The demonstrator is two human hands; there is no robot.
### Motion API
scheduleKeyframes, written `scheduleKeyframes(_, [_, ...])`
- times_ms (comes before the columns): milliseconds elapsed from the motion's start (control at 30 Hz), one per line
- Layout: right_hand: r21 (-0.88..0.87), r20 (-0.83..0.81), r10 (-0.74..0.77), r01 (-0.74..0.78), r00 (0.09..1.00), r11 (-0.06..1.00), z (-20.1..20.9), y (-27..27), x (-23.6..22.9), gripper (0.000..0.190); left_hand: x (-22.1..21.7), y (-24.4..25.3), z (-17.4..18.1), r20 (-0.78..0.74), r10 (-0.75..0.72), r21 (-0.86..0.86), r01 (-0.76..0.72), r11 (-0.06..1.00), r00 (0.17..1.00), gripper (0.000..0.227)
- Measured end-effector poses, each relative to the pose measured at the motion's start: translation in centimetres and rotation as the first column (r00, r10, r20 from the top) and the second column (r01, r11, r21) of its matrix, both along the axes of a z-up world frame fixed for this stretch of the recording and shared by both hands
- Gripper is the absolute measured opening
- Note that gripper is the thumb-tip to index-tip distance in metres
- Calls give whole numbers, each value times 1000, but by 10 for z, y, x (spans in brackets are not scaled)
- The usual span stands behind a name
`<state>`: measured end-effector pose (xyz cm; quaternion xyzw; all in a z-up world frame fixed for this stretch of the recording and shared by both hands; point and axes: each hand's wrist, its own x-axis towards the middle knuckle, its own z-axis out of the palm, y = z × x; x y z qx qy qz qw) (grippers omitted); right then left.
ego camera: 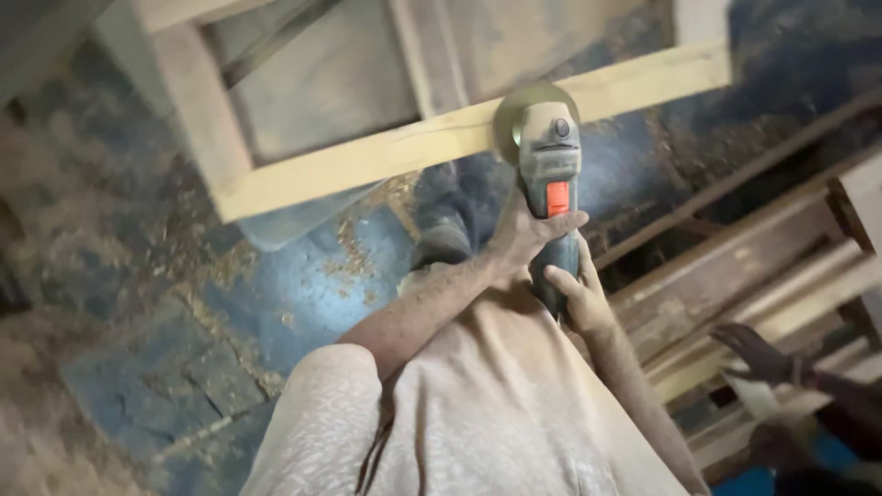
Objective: The person uses an angle grinder with a sanding disc to smooth the surfaces of a wooden frame. They repeatedly move the tool along the frame's edges and corners, then flip the frame to sand the opposite side.
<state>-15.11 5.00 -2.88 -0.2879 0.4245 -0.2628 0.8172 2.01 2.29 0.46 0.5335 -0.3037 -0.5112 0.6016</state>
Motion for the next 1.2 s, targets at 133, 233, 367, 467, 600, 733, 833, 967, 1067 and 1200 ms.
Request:
scheduleKeyframes(133, [15,-32,177,-176,984,984,2,15,28,80,29,45,4,-147,173,7,-174,985,974,82])
scheduleKeyframes(233, [40,-41,308,-306,951,951,9,31,55,80,54,80,5,-258,277,11,-284,959,926,80])
scheduleKeyframes(367, [14,-104,497,-498,861,867,22,45,114,86,106,130,7,-168,399,89,-389,917,901,76])
scheduleKeyframes(467, [-62,-148,615,-628,774,775,30,66,172,83,155,170,8,-176,457,102,-445,890,872,68])
scheduleKeyframes(600, [-112,-109,698,-706,708,699,26,95,251,88,218,217,10,-313,625,94,-631,770,716,72])
scheduleKeyframes(733, [-246,-46,728,-714,684,655,31,111,288,90,257,238,14,-127,608,74,-604,793,783,68])
scheduleKeyframes(833, [-205,-72,700,-698,710,686,46,103,295,89,255,225,18,-153,539,94,-531,842,828,81])
scheduleKeyframes(967, [-216,-17,504,-496,863,841,74,84,280,86,236,191,25,-81,271,-35,-274,961,959,89])
scheduleKeyframes(1067, [-274,99,294,-258,951,927,95,66,240,81,223,158,18,44,-77,56,74,996,996,93])
scheduleKeyframes(1200, [-340,-50,37,-52,998,939,115,53,168,75,220,107,-18,843,-451,414,180,892,294,107])
